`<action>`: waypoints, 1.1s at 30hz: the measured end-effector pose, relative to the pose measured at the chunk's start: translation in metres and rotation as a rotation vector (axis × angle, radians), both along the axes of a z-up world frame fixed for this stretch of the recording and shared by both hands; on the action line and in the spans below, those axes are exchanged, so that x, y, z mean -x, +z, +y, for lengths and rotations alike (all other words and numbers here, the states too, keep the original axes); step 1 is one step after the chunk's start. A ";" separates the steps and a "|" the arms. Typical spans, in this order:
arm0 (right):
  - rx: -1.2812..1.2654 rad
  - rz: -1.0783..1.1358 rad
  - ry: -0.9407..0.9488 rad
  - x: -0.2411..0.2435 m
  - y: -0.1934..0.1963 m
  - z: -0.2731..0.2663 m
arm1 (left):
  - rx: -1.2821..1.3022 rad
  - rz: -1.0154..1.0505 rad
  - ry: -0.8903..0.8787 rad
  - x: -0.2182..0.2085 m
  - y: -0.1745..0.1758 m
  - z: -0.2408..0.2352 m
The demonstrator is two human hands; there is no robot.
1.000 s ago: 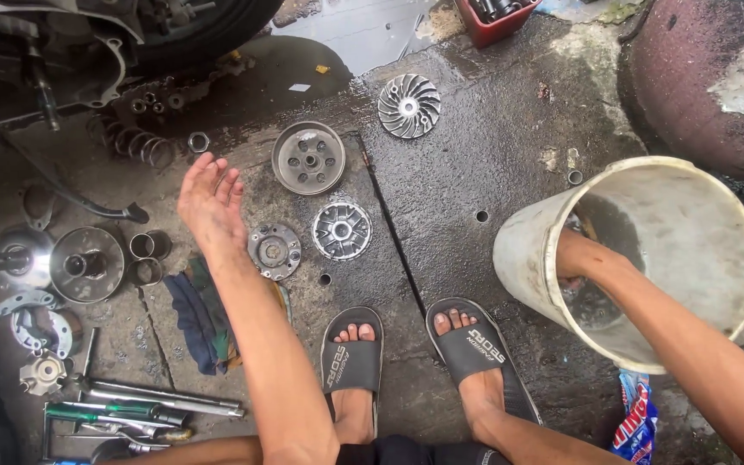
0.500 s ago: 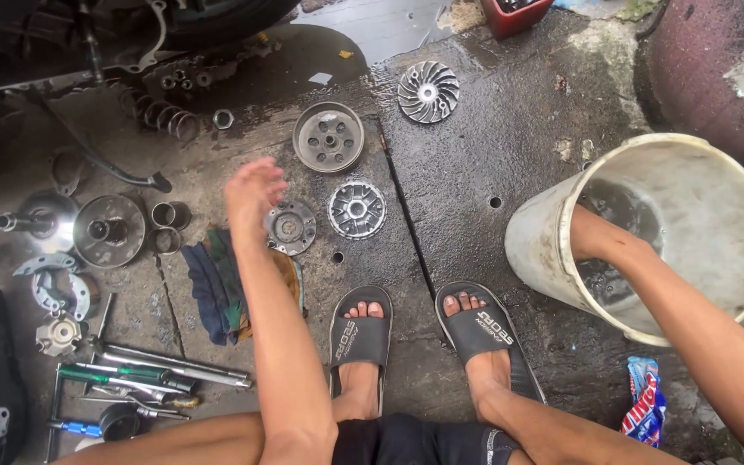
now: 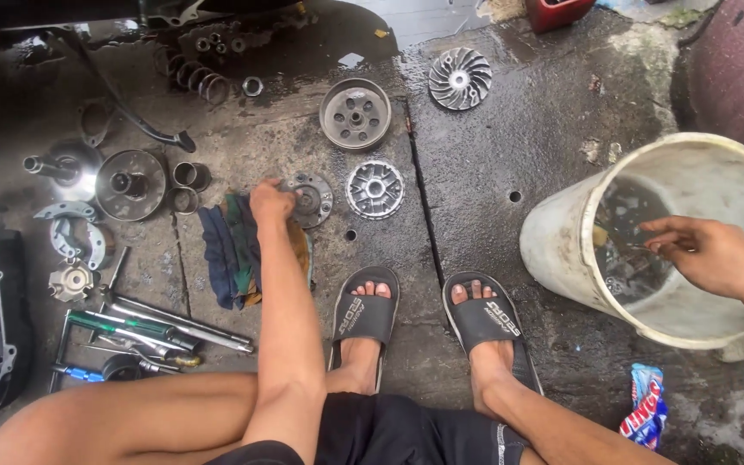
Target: The person cleans a circular metal part by scrubbing it with a brush and toothpaste, rinsing it in a bucket of water, and wiping it with a cloth. The person handles various disassembled mechanical parts laid out on the ground.
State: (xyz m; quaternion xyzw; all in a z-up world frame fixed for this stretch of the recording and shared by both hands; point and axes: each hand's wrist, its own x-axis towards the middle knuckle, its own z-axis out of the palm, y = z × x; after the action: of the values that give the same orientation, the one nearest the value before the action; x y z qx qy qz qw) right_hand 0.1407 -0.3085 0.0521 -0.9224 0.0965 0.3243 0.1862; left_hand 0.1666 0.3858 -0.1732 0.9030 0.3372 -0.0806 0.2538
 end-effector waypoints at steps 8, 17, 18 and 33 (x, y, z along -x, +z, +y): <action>-0.109 -0.113 -0.158 -0.004 0.041 -0.019 | -0.032 0.188 -0.133 0.001 -0.012 0.029; -0.005 0.263 0.034 -0.046 0.021 0.055 | 0.524 0.018 0.042 -0.007 0.106 -0.026; 0.024 0.333 0.087 -0.054 0.018 0.063 | 0.648 -0.025 0.053 -0.009 0.119 -0.031; 0.058 0.384 0.143 -0.064 -0.012 0.027 | 2.406 -0.363 -0.611 -0.087 0.294 -0.228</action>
State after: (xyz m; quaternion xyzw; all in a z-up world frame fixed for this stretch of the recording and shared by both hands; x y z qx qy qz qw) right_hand 0.2049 -0.2820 0.0399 -0.8530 0.0738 0.5038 0.1143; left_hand 0.2536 0.1578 0.1204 0.1388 -0.2123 -0.2671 0.9297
